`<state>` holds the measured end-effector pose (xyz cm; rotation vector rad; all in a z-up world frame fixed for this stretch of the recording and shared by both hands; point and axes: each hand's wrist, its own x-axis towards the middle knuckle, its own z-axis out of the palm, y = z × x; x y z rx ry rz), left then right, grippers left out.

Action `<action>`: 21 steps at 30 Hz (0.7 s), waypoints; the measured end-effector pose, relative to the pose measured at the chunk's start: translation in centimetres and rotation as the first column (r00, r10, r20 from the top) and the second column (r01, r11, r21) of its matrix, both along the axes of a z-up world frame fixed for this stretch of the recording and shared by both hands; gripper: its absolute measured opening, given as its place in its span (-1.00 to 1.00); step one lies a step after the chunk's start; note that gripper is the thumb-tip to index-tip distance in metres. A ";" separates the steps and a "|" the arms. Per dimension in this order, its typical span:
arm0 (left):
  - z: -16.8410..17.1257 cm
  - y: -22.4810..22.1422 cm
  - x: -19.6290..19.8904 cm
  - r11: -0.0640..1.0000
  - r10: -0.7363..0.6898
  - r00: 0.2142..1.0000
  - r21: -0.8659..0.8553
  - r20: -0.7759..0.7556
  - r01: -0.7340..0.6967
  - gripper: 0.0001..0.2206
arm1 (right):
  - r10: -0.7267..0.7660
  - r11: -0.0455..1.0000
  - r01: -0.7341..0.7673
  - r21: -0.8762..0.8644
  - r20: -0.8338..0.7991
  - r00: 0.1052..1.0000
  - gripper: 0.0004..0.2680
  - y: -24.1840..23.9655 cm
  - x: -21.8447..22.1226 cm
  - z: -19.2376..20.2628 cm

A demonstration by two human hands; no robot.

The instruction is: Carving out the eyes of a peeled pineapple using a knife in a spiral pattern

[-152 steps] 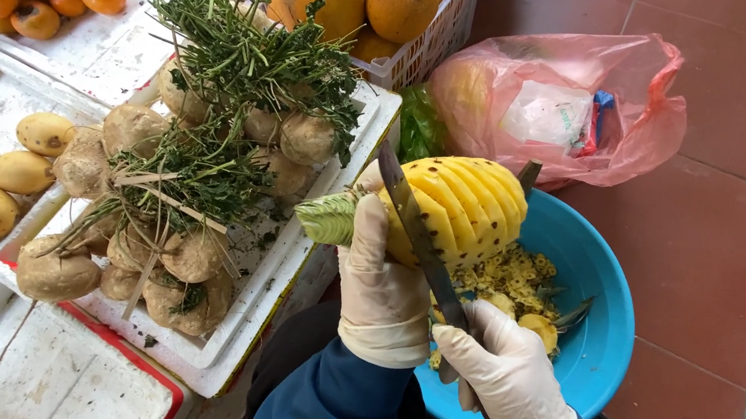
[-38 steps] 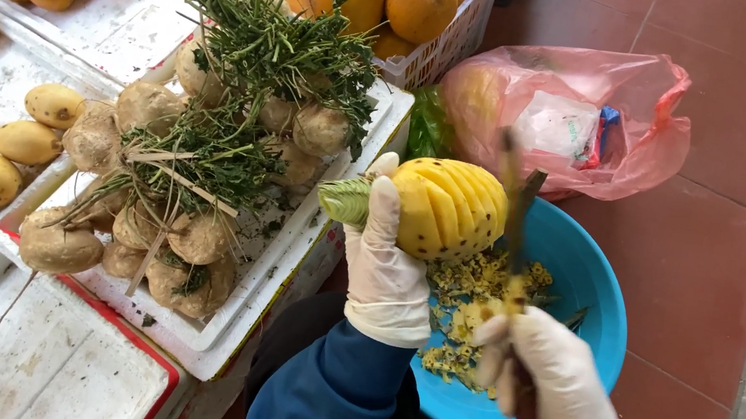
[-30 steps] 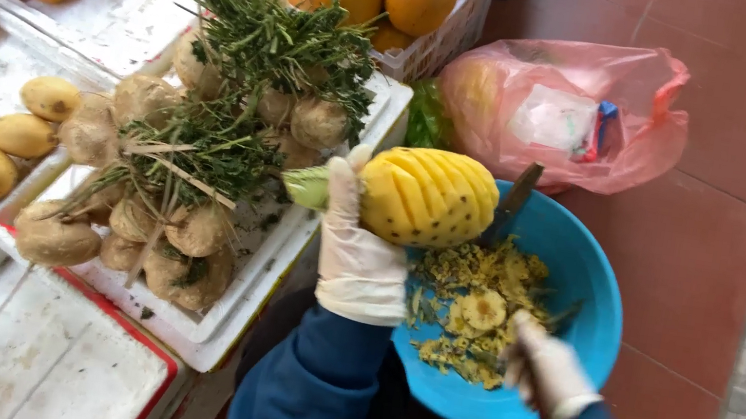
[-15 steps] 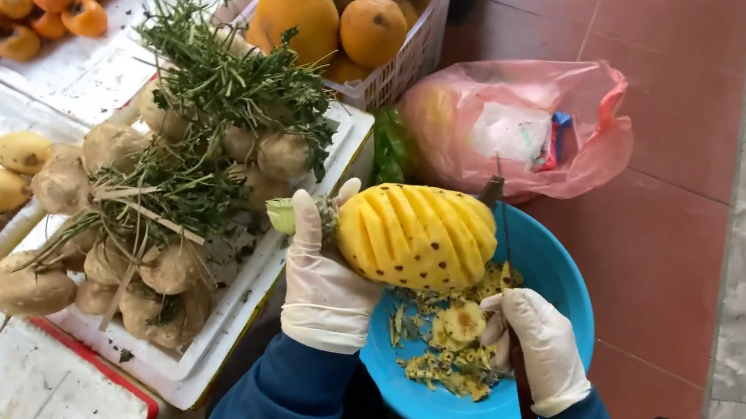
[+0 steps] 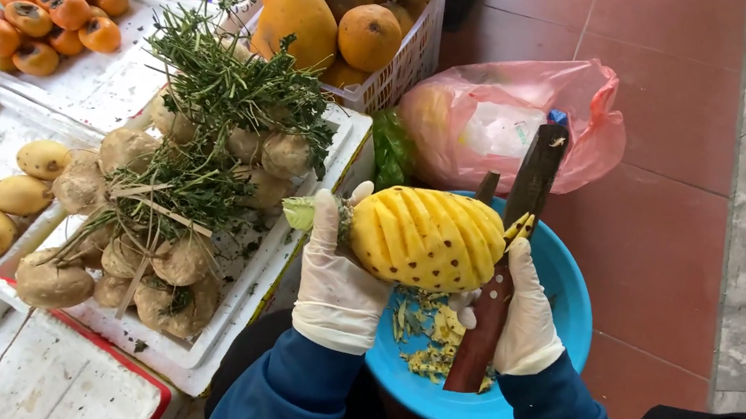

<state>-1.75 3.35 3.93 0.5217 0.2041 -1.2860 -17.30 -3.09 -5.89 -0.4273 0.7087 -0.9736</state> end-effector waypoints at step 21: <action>-3.1 -1.8 -1.5 0.991 0.117 0.941 -0.096 0.318 -0.091 -0.51 | 0.117 0.904 -0.417 0.088 -0.992 0.043 -0.42 -4.4 -13.3 -2.0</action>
